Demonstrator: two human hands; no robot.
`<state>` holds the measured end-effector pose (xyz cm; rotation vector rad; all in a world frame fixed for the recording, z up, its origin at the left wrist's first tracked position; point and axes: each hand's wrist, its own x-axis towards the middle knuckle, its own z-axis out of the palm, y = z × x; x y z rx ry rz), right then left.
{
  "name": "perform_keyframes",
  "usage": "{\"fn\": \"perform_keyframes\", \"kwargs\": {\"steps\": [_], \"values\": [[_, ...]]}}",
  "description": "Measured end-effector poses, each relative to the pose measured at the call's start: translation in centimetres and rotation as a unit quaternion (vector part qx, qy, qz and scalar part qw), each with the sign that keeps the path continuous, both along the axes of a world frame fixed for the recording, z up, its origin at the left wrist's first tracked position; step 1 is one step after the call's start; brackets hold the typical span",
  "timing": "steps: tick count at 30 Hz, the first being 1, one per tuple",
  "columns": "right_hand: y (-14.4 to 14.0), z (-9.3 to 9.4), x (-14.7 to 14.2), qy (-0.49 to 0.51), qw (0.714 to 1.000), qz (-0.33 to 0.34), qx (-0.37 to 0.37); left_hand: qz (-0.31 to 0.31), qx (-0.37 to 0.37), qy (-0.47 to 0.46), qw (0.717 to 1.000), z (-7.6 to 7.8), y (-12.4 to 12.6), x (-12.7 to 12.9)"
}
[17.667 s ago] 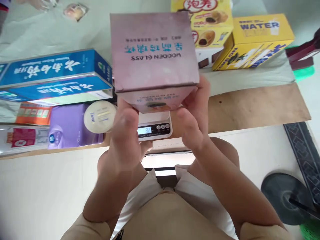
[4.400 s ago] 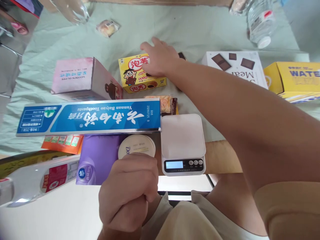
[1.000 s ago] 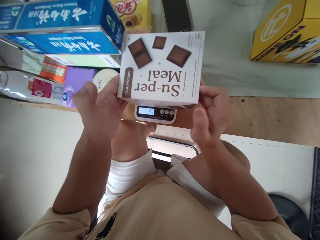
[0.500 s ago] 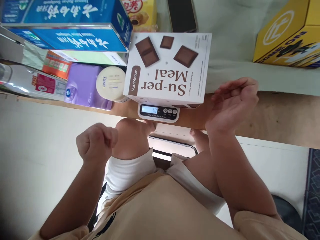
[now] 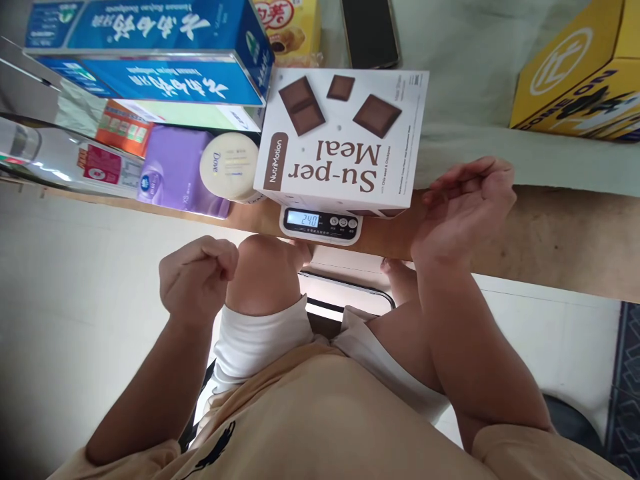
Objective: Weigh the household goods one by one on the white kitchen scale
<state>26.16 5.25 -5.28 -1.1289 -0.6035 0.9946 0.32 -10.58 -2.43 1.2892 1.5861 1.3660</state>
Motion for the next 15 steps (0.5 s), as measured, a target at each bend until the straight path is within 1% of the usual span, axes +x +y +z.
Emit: {"fn": "perform_keyframes", "kwargs": {"steps": [4, 8, 10, 12, 15], "values": [[0.1, -0.1, -0.1, 0.002, 1.0, -0.001, 0.01, 0.07, -0.004, -0.002, 0.998, -0.6, 0.4, 0.7], [-0.2, -0.4, 0.0, -0.013, 0.999, 0.026, 0.028, 0.092, 0.0, -0.005, 0.996, -1.3, 0.8, 1.0], [-0.4, -0.6, -0.1, -0.027, 0.997, 0.058, 0.033, 0.095, 0.009, -0.014, 0.995, -1.4, 1.0, 1.1], [-0.6, -0.7, -0.3, -0.035, 0.994, 0.102, 0.02, 0.099, 0.031, -0.025, 0.994, -1.2, 1.6, 1.6], [-0.5, -0.4, -1.1, -0.025, 0.988, 0.153, -0.001, 0.105, 0.051, -0.043, 0.992, -0.8, 3.1, 3.2]]}}
